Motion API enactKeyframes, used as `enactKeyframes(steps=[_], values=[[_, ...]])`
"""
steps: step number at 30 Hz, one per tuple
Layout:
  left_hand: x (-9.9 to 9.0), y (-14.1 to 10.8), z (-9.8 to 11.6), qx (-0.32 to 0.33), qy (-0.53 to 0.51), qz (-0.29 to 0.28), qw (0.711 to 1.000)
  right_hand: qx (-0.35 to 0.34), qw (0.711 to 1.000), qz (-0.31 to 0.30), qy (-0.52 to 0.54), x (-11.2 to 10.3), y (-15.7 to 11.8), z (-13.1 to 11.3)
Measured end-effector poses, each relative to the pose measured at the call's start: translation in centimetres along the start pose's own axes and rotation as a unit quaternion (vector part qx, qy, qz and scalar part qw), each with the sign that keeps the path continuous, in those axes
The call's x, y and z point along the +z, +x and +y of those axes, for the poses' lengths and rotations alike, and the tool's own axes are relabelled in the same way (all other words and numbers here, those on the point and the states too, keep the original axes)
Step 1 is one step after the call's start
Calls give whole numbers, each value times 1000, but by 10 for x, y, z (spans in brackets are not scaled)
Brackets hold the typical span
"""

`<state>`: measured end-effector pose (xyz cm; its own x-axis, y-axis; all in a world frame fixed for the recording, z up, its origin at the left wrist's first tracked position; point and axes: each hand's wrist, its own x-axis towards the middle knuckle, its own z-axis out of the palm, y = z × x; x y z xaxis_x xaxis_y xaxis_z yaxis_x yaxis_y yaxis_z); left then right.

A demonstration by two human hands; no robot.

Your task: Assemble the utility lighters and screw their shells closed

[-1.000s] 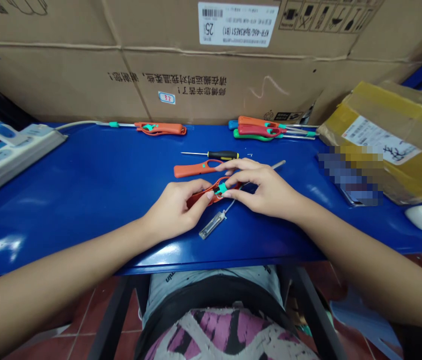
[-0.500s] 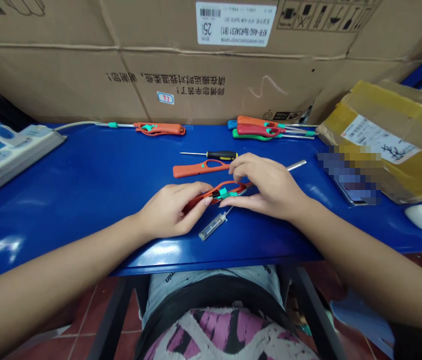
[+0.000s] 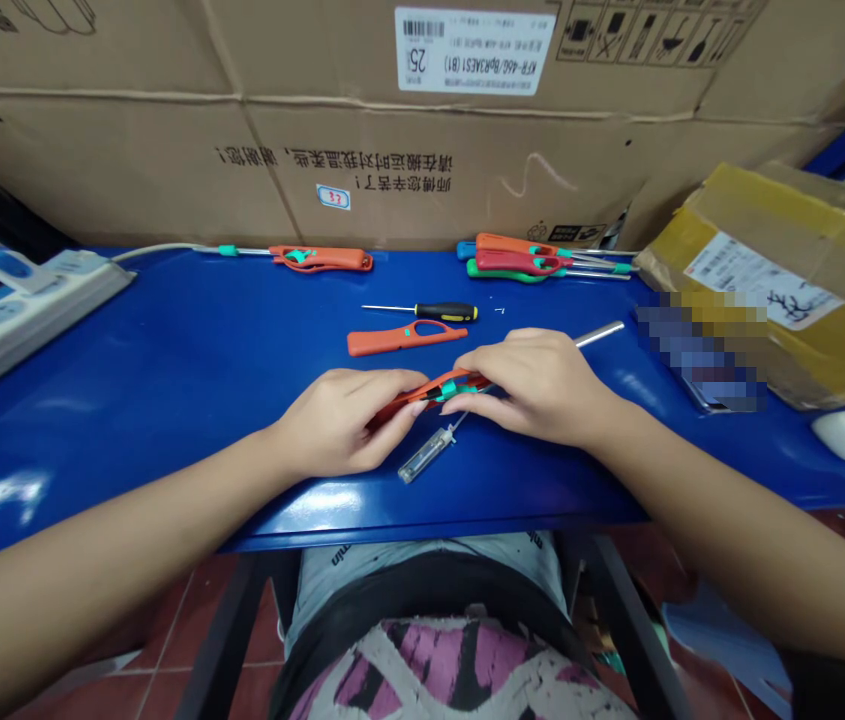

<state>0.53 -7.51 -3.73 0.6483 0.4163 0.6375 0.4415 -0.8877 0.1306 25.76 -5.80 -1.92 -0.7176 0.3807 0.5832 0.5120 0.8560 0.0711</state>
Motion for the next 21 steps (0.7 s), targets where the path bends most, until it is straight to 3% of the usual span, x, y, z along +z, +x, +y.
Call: enactKeyframes(steps=[7,11,16,21], values=[[1,1,1,-25,-15,-9,1000,33,998,-38,25,-1,0,-1],[3,0,1,-32,-16,-7,999,85,991,-79,59,-2,1,-3],[3,1,3,-39,-20,-23,999,173,957,-155,176,-5,6,-6],[3,0,3,-58,-45,-66,995,210,923,-198,254,-6,11,-9]])
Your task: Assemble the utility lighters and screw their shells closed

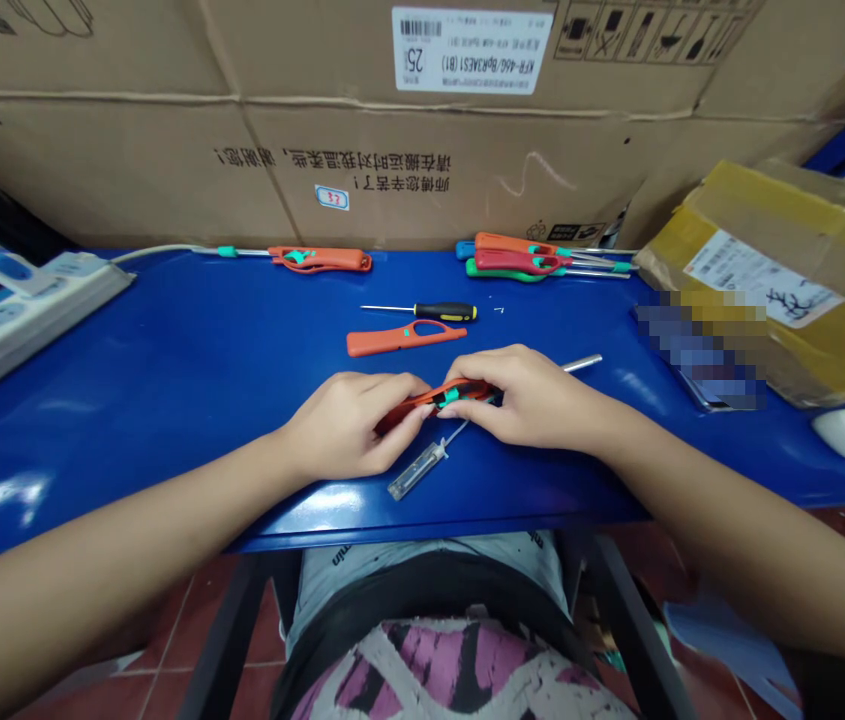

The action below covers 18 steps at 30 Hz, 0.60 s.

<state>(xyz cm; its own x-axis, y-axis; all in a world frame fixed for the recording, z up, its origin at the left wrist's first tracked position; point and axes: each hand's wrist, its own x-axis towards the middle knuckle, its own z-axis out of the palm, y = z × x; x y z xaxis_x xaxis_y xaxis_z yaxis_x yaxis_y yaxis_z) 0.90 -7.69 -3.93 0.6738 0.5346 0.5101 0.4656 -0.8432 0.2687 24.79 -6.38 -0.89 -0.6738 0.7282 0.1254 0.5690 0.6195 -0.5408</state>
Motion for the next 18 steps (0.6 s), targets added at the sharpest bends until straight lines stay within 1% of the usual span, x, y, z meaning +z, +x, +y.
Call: enactKeyframes(steps=[4,6,9,11,14,18], values=[[1,1,-1,-21,-30,-30,999,38,999,-8,37,2,2,3],[0,2,-2,-43,-50,-44,997,49,997,-10,60,4,3,6],[-1,5,-2,-81,-68,-61,992,47,995,-13,92,5,4,11],[-1,5,-2,-95,-74,-69,990,40,994,-15,103,5,5,13],[0,6,-2,-101,-91,-73,988,34,993,-19,109,6,6,13],[1,8,-2,-106,-109,-61,986,31,995,-10,98,7,6,11]])
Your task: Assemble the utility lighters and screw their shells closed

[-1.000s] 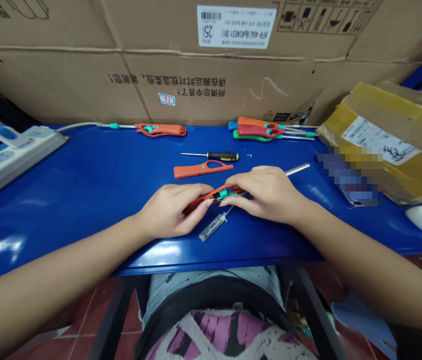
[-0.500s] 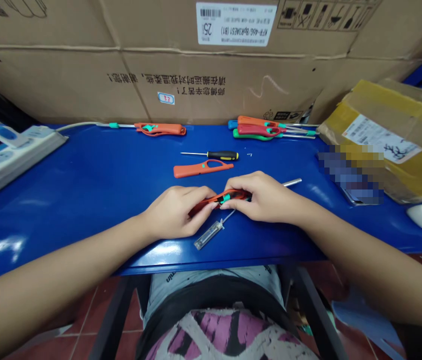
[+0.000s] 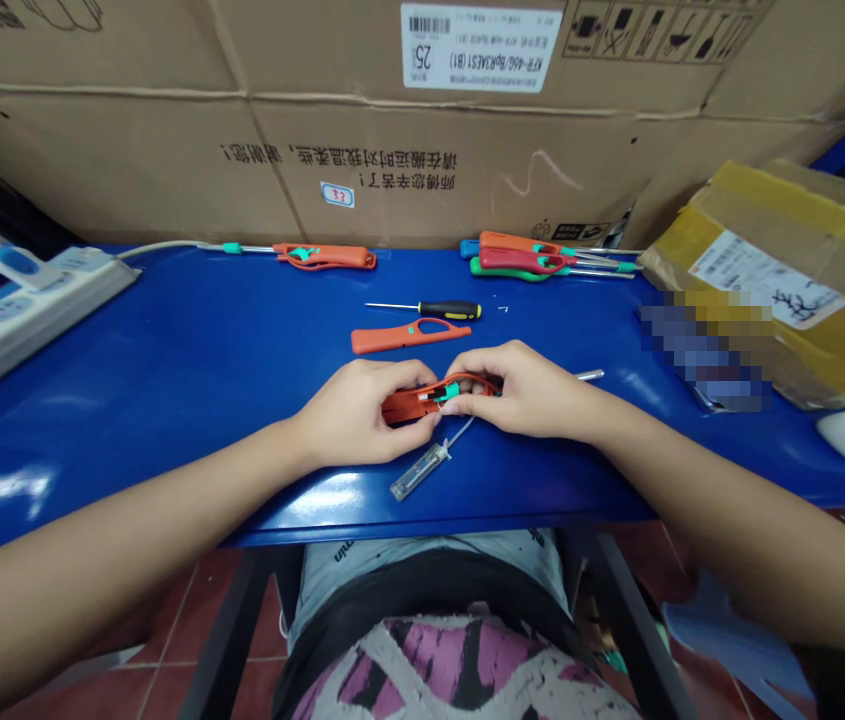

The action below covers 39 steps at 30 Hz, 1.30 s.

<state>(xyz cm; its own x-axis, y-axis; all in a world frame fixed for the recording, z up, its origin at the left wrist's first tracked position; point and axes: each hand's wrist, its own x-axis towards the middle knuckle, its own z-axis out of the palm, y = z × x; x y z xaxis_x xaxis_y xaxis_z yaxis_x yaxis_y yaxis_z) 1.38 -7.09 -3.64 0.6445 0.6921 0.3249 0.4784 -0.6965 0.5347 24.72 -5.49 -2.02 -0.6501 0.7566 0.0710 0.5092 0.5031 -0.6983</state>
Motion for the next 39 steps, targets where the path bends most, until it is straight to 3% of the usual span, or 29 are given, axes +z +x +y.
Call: enactKeyframes(steps=[8,15,25,34,39], values=[[0,2,1,-49,13,-24,998,15,998,1,-55,1,0,-3],[0,4,1,-75,17,-37,996,-33,999,-12,1,-9,-2,-1],[2,4,-1,-76,23,-50,996,-7,999,10,49,2,2,0],[2,6,-4,-42,118,-13,992,-63,989,73,-111,3,7,11],[1,7,-6,-28,97,-14,995,-44,984,93,-144,5,10,24]])
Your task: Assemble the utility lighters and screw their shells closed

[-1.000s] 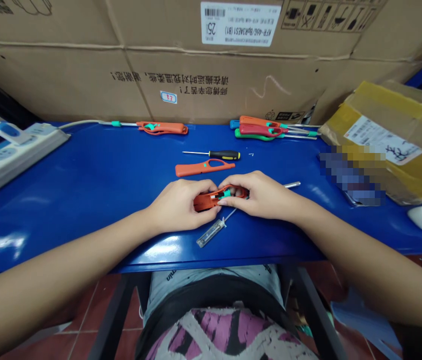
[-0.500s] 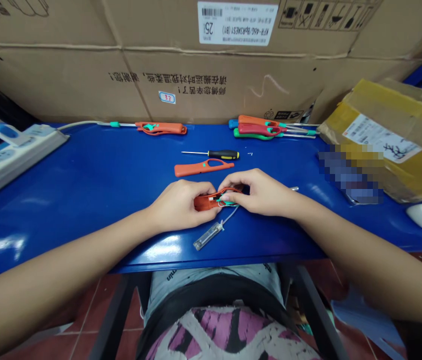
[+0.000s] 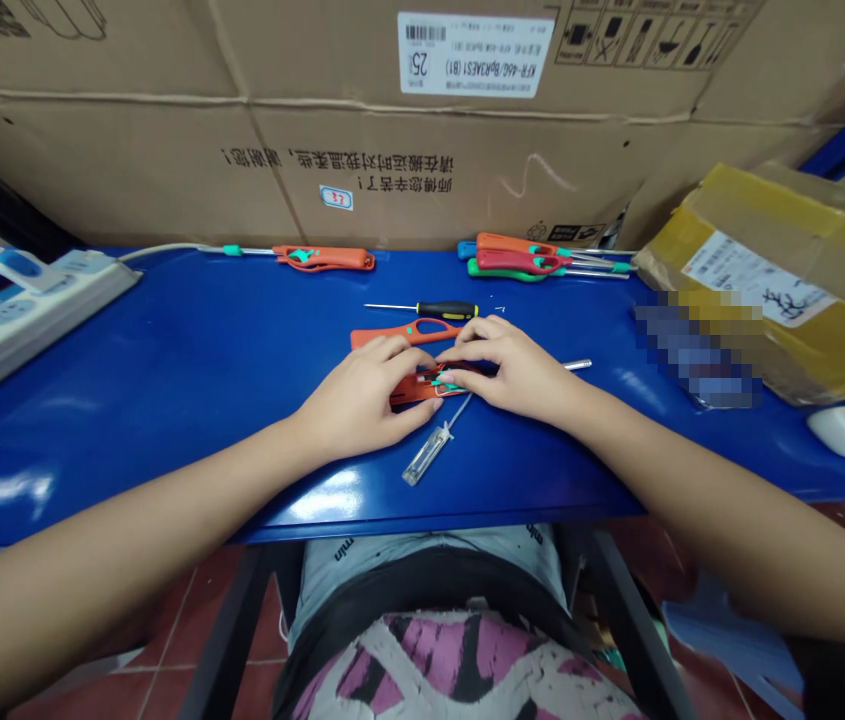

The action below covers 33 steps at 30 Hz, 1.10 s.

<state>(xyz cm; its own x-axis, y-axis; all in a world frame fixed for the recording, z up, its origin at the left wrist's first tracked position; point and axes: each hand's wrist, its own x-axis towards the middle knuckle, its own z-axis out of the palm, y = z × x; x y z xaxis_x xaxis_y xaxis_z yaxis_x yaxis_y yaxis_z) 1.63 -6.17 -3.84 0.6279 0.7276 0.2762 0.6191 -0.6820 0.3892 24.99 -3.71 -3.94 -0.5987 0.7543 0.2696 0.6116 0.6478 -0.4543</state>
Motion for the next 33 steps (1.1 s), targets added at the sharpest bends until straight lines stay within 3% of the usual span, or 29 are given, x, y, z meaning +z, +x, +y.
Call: enactKeyframes(steps=[6,14,17,21,24,33], values=[[6,0,-3,2,-60,47,997,4,1000,12,-12,3,0,1],[9,0,-3,-18,-83,61,994,-83,993,-20,-81,-4,-4,-11],[8,0,-1,-23,-94,56,994,-107,994,-13,-31,-14,-7,-10],[7,-1,0,-26,-112,58,992,-133,988,-66,31,-23,-9,-6],[8,-1,1,-36,-121,64,990,-143,985,-91,30,-22,-9,-3],[8,-2,0,-42,-135,71,987,-148,985,-84,37,-19,-8,-1]])
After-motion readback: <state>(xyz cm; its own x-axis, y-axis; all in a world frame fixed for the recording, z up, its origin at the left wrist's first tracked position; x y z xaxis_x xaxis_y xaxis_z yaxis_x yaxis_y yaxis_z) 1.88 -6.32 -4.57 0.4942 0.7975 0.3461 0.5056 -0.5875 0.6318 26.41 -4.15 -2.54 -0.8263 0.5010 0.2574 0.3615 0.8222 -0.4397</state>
